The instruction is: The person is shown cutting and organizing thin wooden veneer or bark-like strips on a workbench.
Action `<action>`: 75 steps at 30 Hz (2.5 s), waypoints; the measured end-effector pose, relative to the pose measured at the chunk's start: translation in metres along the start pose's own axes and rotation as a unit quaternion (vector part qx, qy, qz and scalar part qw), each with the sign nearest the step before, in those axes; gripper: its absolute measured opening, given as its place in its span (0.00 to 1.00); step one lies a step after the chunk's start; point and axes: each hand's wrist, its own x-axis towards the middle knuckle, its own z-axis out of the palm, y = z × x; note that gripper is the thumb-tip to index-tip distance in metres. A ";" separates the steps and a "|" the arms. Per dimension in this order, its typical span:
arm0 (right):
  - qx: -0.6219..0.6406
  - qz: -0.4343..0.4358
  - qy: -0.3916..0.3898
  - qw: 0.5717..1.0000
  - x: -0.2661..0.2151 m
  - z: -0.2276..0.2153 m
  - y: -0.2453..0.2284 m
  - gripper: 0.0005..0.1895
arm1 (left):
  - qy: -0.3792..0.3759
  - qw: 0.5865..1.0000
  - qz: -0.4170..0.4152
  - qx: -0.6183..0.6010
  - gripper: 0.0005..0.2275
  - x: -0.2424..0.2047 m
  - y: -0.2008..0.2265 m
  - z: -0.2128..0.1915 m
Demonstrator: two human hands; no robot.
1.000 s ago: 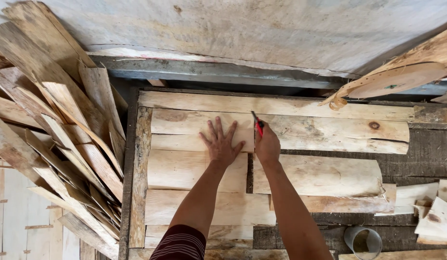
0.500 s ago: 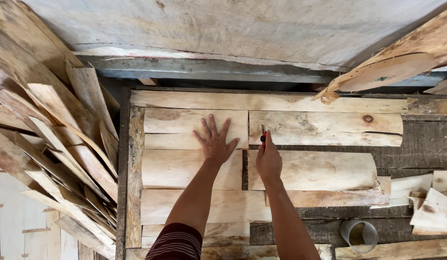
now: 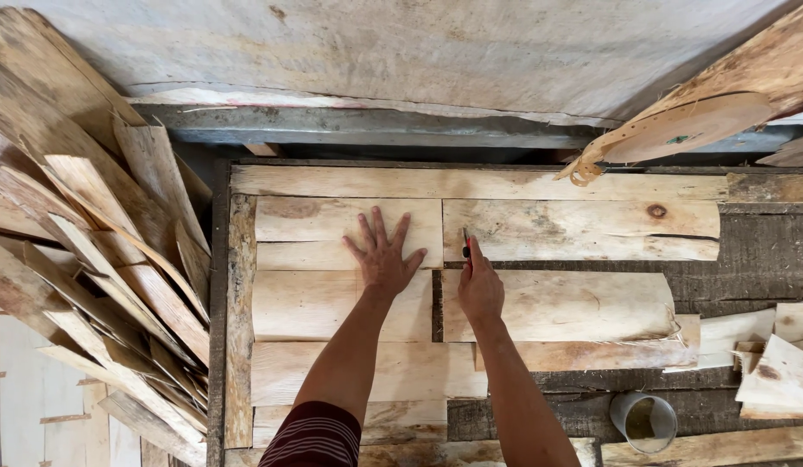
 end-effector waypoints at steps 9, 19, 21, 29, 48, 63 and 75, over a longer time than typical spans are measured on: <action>-0.014 -0.022 -0.002 1.000 0.002 0.008 0.016 0.34 | -0.001 1.000 0.008 0.012 0.37 0.004 0.001 0.002; -0.026 -0.043 0.004 0.999 0.003 0.009 0.019 0.34 | 0.058 0.990 0.124 -0.029 0.31 0.010 0.005 0.027; -0.022 -0.047 0.007 0.999 0.001 0.009 0.017 0.35 | -0.029 0.993 0.108 0.029 0.29 0.008 0.017 -0.001; -0.028 -0.044 -0.001 0.999 0.001 0.007 0.014 0.36 | -0.156 0.973 0.130 0.106 0.38 0.019 0.039 -0.012; 0.005 -0.042 0.049 0.998 -0.006 0.008 0.010 0.32 | -0.331 0.938 0.089 -0.045 0.48 0.021 0.045 -0.072; 0.006 -0.021 0.031 0.999 -0.016 0.003 0.000 0.33 | -0.325 0.941 0.092 -0.013 0.52 0.026 0.038 -0.045; 0.144 -0.083 0.115 0.979 -0.052 0.004 0.003 0.32 | -0.323 0.942 0.088 -0.016 0.52 0.029 0.036 -0.038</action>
